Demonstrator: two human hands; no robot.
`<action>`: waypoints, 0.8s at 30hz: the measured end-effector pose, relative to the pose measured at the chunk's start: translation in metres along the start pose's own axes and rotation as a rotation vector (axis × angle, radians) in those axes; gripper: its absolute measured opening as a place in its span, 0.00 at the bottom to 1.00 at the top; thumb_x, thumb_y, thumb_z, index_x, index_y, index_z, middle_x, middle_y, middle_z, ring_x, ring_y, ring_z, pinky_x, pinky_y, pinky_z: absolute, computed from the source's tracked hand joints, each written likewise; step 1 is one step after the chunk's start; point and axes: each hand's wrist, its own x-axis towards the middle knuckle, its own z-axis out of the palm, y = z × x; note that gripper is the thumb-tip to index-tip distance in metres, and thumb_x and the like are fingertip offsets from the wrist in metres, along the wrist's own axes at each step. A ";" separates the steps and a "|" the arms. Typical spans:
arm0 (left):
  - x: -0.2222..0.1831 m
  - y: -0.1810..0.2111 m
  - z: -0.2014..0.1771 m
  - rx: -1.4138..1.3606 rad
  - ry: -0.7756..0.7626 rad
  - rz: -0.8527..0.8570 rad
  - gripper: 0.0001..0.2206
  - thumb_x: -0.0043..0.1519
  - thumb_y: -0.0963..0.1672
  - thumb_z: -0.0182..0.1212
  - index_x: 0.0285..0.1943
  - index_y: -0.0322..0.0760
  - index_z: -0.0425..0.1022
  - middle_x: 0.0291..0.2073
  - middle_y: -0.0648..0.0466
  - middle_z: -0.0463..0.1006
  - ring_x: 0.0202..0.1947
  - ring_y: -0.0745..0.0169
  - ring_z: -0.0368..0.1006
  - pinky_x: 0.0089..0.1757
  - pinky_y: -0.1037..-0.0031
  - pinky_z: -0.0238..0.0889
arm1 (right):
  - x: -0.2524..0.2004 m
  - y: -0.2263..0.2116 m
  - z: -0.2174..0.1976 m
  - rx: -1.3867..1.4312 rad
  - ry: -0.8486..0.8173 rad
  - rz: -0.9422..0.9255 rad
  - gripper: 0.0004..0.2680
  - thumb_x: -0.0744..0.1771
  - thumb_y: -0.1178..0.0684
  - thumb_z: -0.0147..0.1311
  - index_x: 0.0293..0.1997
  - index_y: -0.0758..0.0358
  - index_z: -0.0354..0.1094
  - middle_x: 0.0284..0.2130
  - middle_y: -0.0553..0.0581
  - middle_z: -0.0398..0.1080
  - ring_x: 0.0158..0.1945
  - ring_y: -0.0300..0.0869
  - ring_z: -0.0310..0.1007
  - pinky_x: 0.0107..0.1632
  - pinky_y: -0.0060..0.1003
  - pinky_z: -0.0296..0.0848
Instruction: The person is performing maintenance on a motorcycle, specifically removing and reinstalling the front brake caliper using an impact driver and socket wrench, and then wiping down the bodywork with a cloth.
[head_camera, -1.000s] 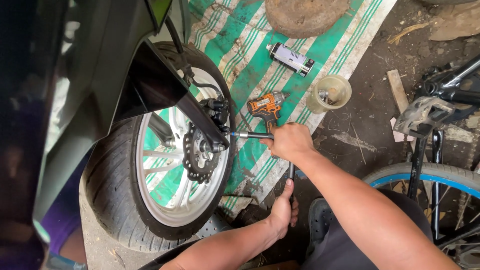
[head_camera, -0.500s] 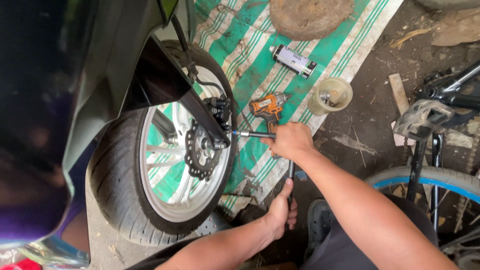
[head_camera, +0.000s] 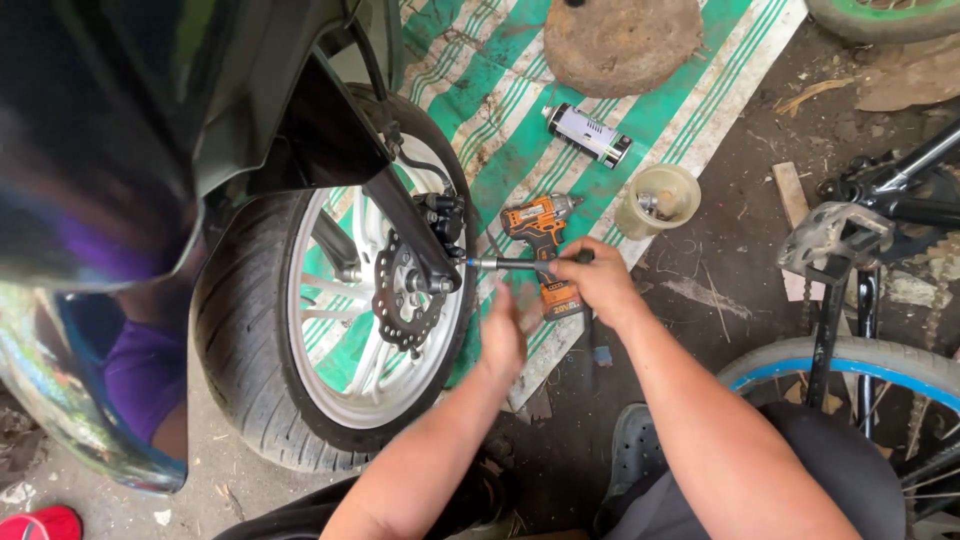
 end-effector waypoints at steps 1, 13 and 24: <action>0.022 0.008 -0.011 0.000 0.000 0.002 0.32 0.74 0.65 0.50 0.80 0.51 0.68 0.76 0.47 0.74 0.69 0.34 0.76 0.67 0.43 0.61 | 0.004 0.001 -0.003 0.001 -0.001 -0.001 0.10 0.61 0.61 0.72 0.43 0.65 0.76 0.24 0.65 0.74 0.15 0.39 0.67 0.16 0.37 0.69; 0.110 0.009 -0.031 -0.305 0.029 0.115 0.14 0.79 0.57 0.48 0.61 0.57 0.72 0.65 0.60 0.83 0.56 0.50 0.84 0.52 0.60 0.77 | -0.020 -0.015 -0.002 0.075 -0.062 0.046 0.06 0.65 0.61 0.69 0.39 0.67 0.76 0.25 0.67 0.76 0.19 0.39 0.70 0.20 0.37 0.74; 0.123 -0.007 -0.031 -0.103 -0.008 0.016 0.14 0.79 0.55 0.51 0.65 0.53 0.76 0.58 0.56 0.86 0.52 0.49 0.87 0.51 0.56 0.81 | 0.013 -0.006 -0.032 -0.085 0.059 0.021 0.07 0.65 0.57 0.72 0.42 0.62 0.77 0.26 0.63 0.75 0.20 0.38 0.64 0.18 0.36 0.69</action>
